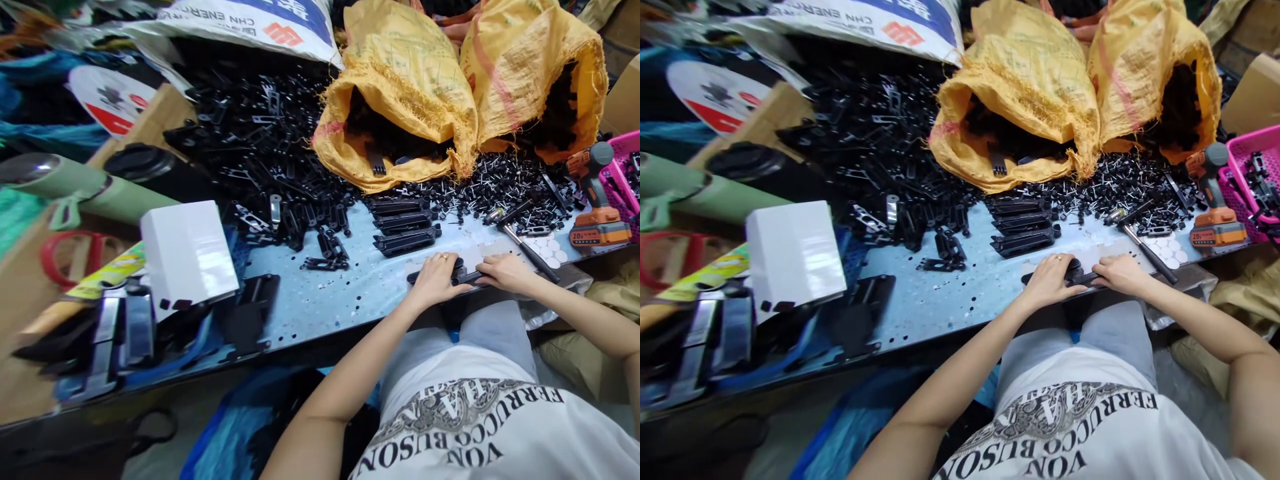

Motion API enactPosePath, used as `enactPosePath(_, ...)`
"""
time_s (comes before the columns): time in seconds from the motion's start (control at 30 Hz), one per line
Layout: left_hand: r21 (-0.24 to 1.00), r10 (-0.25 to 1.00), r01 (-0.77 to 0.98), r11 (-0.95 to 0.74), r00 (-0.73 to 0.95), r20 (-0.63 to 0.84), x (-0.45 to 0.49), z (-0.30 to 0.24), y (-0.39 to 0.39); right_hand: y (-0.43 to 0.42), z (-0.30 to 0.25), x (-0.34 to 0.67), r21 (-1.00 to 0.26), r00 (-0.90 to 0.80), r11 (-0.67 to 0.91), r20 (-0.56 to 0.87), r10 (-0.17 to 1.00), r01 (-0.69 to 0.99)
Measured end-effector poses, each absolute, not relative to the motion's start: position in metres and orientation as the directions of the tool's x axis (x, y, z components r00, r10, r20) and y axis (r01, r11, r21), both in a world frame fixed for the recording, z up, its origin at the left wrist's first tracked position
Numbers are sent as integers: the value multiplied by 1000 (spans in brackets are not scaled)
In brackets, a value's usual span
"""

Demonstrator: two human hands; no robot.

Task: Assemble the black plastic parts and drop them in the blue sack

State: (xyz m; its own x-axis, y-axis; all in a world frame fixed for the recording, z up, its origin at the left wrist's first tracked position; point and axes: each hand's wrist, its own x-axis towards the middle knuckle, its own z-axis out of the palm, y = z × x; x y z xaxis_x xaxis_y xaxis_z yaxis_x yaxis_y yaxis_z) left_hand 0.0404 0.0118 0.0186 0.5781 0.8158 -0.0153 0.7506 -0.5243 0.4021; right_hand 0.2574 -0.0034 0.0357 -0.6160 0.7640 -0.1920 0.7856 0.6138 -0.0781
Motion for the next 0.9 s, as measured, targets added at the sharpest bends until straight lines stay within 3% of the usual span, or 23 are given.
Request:
enactPosePath(0.17, 451, 838, 728, -517, 537, 95, 33, 6, 7, -16, 49, 247, 7, -614, 617, -89, 785, 787)
enactPosePath(0.4, 491, 841, 690, -532, 499, 209, 25, -7, 0, -14, 68, 235, 41, -642, 648, -92, 761, 761)
enactPosePath(0.6, 450, 808, 705, -548, 585, 67, 36, 10, 13, 4, 45, 259, -30, -682, 683, -97, 725, 730)
enactPosePath(0.7, 378, 799, 719, -583, 592, 106, 55, 21, 46, 15, 31, 273, -77, -641, 637, -65, 765, 767)
enactPosePath(0.8, 266, 827, 786, -558, 554, 97, 82, 25, 93, 38, 27, 276, -40, -549, 549, 14, 835, 835)
enactPosePath(0.9, 244, 811, 781, -575, 584, 41, 100, 25, 125, 72, 28, 264, 46, -403, 401, 83, 911, 915)
